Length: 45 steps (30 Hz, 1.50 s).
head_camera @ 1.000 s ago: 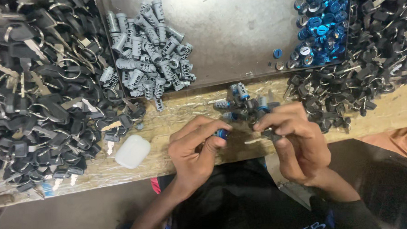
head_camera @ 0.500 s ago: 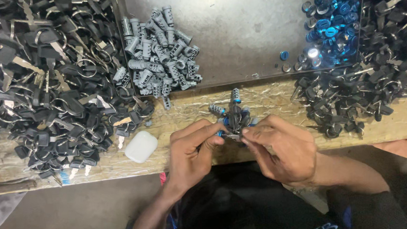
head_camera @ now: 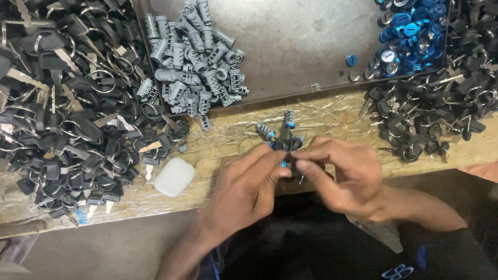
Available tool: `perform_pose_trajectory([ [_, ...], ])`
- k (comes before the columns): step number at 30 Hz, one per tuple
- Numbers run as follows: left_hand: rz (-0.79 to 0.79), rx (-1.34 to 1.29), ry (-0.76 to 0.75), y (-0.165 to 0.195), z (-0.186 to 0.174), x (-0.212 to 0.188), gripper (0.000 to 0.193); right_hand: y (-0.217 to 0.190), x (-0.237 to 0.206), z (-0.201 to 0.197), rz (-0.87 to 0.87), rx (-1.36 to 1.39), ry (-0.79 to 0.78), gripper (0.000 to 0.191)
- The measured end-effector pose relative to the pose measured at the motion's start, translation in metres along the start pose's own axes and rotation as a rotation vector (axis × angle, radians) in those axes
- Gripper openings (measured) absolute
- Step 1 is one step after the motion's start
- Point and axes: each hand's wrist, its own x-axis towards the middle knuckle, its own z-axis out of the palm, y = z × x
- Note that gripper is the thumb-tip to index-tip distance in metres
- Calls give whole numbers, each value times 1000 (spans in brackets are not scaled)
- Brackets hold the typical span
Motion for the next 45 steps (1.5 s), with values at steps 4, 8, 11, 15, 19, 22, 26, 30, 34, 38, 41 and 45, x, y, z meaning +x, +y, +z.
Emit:
perform_pose_trajectory([
  [4, 90, -94, 341, 3, 16, -1, 71, 2, -13, -4, 474, 869, 259, 20],
  [8, 19, -276, 274, 16, 38, -5, 74, 12, -20, -1, 657, 1414, 330, 32],
  [11, -164, -251, 251, 18, 34, -1, 54, 25, -16, -3, 669, 1240, 368, 37],
  [15, -577, -64, -25, 7, 16, 23, 36, 34, -15, -11, 625, 712, 417, 34],
  [19, -336, 123, -99, 0, 15, 50, 40, 30, -18, -34, 420, 16, 335, 22],
  [22, -287, 252, -114, 4, 18, 52, 52, 32, 0, -65, 388, -258, 399, 19],
  [26, -196, 468, 168, 13, 16, 25, 63, 61, 66, -109, 31, -728, 194, 11],
  [30, -195, 584, 486, 3, 16, 1, 40, 88, 121, -115, -34, -836, 124, 9],
  [34, -359, 251, 628, -13, 23, -8, 12, 96, 139, -106, -69, -960, 85, 7],
  [38, -378, -164, 588, -15, 35, -6, 6, 83, 124, -100, 136, -882, -8, 11],
  [41, -545, -716, 350, -21, 38, 10, 11, 55, 89, -84, -195, -872, 63, 12],
  [45, -550, -1096, -81, -31, 33, 21, 23, 16, 53, -63, -923, -721, -350, 19],
])
